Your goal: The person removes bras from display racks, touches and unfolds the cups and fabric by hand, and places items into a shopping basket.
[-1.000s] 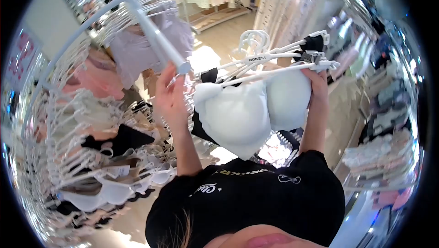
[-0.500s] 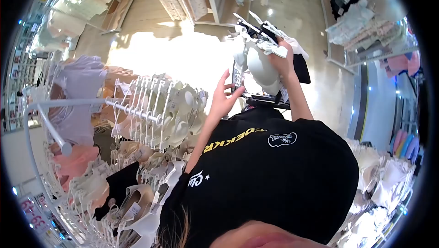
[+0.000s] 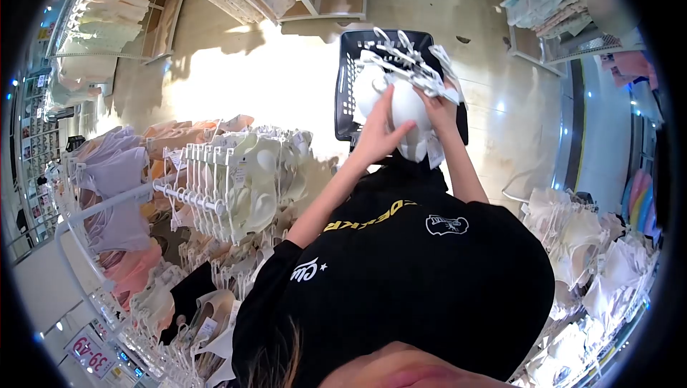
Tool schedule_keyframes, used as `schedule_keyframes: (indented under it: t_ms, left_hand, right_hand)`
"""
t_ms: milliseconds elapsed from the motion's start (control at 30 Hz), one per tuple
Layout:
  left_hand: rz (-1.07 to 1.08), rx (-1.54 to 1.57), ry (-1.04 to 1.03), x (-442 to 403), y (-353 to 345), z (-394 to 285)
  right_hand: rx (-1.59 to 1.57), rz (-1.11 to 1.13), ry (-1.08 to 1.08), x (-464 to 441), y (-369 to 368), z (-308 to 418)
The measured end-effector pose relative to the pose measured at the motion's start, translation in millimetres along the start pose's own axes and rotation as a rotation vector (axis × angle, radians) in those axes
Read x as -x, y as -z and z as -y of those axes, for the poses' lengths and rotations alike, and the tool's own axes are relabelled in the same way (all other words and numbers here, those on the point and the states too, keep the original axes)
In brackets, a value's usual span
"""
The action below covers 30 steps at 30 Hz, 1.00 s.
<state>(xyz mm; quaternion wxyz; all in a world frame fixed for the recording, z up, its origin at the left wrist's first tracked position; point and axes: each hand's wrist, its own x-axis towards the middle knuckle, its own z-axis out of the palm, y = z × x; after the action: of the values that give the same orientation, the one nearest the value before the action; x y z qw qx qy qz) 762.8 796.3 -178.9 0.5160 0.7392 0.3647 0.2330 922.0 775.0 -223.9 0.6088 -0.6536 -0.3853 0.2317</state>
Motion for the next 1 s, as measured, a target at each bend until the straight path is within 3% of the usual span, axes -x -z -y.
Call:
schedule_keyframes:
  t_ms: [167,333,400,467,500,533,600,733,800,933,1000]
  left_hand:
    - [-0.137,0.163,0.253,8.0,18.0,14.1]
    - [-0.103,0.196,0.378,25.9,17.8,9.4]
    - [-0.061,0.213,0.392,35.0,5.9,20.8]
    - [-0.003,0.119,0.407,42.5,-7.1,30.1]
    - [0.05,0.097,0.416,45.4,-10.8,26.5]
    - [0.114,-0.001,0.386,48.3,-12.7,27.0]
    - [0.238,-0.043,0.393,52.0,-15.7,29.2]
    - [0.301,0.009,0.408,46.6,6.2,17.0]
    - [0.218,-0.028,0.407,40.3,35.7,-3.6]
    - [-0.001,0.122,0.118,25.4,95.0,-76.1]
    - [-0.12,0.16,-0.232,22.6,112.2,-132.9]
  right_hand:
    - [0.119,-0.046,-0.015,-38.1,-22.9,10.7]
    - [0.194,-0.053,0.086,-40.7,-42.0,-27.8]
    - [0.248,0.123,0.084,-46.1,-49.3,-68.5]
    - [0.547,0.155,0.05,-53.7,-69.5,-79.3]
    - [0.581,0.168,-0.09,-52.9,-78.9,-75.9]
    - [0.468,0.47,-0.302,-57.6,-71.2,-61.6]
    - [0.232,0.679,-0.341,-50.6,-76.8,-83.7]
    - [0.103,0.88,-0.39,-8.5,-73.4,-65.5]
    - [0.192,1.083,-0.29,14.5,-65.1,-53.1]
    - [0.466,1.502,-0.004,60.4,-51.4,-27.7]
    - [0.554,1.452,0.142,78.7,-46.0,-22.9]
